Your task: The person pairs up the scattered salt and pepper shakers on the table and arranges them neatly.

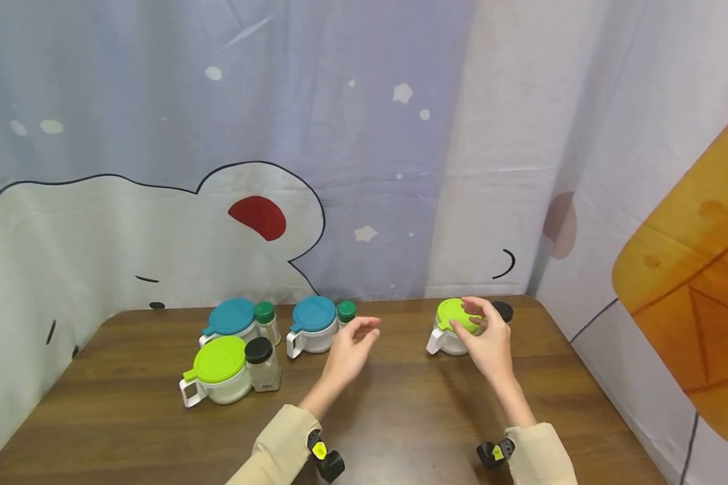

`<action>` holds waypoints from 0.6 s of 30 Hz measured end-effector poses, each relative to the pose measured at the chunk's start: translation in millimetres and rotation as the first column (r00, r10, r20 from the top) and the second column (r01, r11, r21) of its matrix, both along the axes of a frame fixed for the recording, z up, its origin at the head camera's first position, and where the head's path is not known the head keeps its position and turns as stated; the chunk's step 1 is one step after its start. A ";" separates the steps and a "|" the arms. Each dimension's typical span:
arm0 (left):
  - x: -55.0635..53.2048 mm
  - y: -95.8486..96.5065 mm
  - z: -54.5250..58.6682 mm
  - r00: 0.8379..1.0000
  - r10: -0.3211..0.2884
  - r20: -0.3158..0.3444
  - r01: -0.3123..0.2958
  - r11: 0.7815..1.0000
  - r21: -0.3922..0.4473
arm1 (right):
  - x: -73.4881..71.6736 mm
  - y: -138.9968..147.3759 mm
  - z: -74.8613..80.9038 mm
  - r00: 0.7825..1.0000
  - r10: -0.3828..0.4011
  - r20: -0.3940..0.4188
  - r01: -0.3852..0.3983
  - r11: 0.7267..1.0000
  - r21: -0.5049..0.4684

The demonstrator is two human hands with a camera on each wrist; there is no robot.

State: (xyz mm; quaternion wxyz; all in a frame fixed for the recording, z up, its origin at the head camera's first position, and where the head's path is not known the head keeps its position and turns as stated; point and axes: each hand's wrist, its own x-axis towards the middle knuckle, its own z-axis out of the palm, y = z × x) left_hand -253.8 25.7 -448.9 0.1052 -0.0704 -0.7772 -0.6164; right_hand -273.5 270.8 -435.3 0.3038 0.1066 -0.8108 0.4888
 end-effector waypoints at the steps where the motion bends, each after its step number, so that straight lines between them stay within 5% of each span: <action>1: -0.6 0.7 -0.9 1.000 -0.003 0.004 0.003 1.000 -0.001 | -0.1 1.3 -0.1 1.000 0.000 -0.004 0.000 1.000 0.002; 18: -5.3 17.4 -4.5 0.999 -0.030 0.027 0.031 0.999 -0.018 | -3.6 18.6 -1.3 0.991 -0.115 -0.061 0.116 0.993 0.014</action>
